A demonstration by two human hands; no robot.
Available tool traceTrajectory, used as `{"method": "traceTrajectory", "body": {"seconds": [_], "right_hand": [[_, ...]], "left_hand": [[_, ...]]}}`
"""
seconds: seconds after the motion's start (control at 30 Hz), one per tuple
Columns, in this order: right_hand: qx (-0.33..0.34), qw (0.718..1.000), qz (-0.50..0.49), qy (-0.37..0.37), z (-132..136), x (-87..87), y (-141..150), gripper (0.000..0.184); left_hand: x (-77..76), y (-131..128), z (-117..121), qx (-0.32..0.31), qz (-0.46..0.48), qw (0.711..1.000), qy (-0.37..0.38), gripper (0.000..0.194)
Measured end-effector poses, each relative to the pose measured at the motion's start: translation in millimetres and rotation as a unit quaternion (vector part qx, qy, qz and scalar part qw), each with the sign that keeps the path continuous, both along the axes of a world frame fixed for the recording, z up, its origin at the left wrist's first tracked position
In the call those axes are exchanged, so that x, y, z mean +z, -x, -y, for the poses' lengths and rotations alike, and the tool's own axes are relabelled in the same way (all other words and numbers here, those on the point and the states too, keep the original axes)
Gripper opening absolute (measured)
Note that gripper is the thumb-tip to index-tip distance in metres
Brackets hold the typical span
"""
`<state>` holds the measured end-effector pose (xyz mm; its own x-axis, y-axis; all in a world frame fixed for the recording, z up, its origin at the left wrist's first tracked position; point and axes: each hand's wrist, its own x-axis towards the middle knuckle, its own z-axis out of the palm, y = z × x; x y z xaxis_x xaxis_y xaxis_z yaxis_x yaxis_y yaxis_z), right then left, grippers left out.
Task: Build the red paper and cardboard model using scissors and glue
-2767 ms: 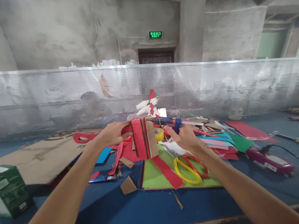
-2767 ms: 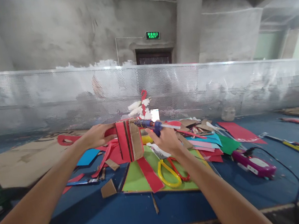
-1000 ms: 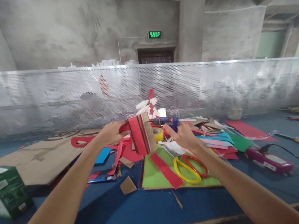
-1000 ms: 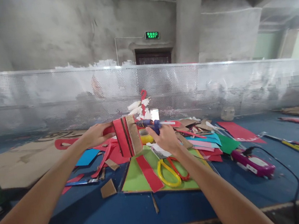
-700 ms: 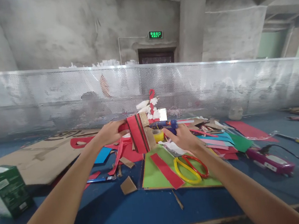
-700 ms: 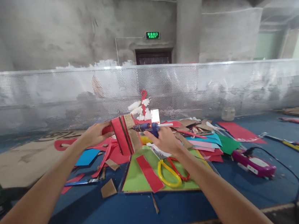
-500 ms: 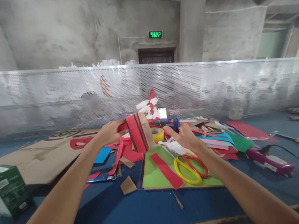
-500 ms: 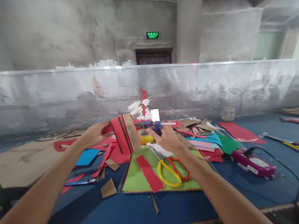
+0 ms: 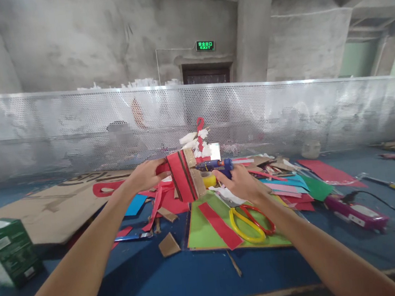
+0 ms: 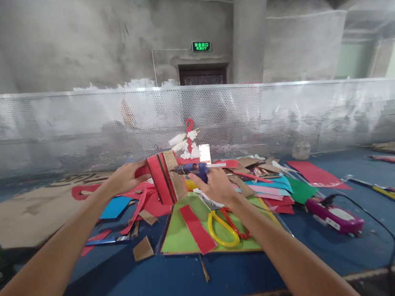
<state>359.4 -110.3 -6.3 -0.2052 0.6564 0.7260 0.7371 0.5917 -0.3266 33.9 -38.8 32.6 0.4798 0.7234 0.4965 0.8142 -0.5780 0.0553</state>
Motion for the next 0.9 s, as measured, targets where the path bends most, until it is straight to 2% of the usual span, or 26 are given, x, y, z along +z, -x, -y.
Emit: {"method": "traceTrajectory", "body": {"seconds": [0.17, 0.4, 0.53, 0.77, 0.9], "right_hand": [[-0.044, 0.999, -0.022, -0.013, -5.8, -2.7, -3.3, 0.049], [-0.002, 1.000, 0.015, 0.018, 0.6, 0.0, -0.8, 0.048], [-0.008, 1.000, -0.004, 0.023, -3.5, -1.2, -4.3, 0.047], [0.024, 0.998, -0.036, 0.040, -3.4, -2.7, -5.1, 0.045], [0.009, 0.998, -0.050, 0.040, -5.4, -3.6, -4.0, 0.043]], "left_hand": [[1.7, 1.9, 0.1, 0.004, 0.002, 1.000, 0.010, 0.054], [3.2, 4.5, 1.3, 0.010, 0.016, 1.000, 0.008, 0.058], [3.2, 7.4, -0.4, 0.011, 0.026, 1.000, 0.006, 0.058], [0.8, 9.1, -3.0, 0.012, 0.033, 0.999, 0.009, 0.057], [-0.3, 6.6, -3.0, 0.009, 0.027, 1.000, 0.009, 0.055]]}}
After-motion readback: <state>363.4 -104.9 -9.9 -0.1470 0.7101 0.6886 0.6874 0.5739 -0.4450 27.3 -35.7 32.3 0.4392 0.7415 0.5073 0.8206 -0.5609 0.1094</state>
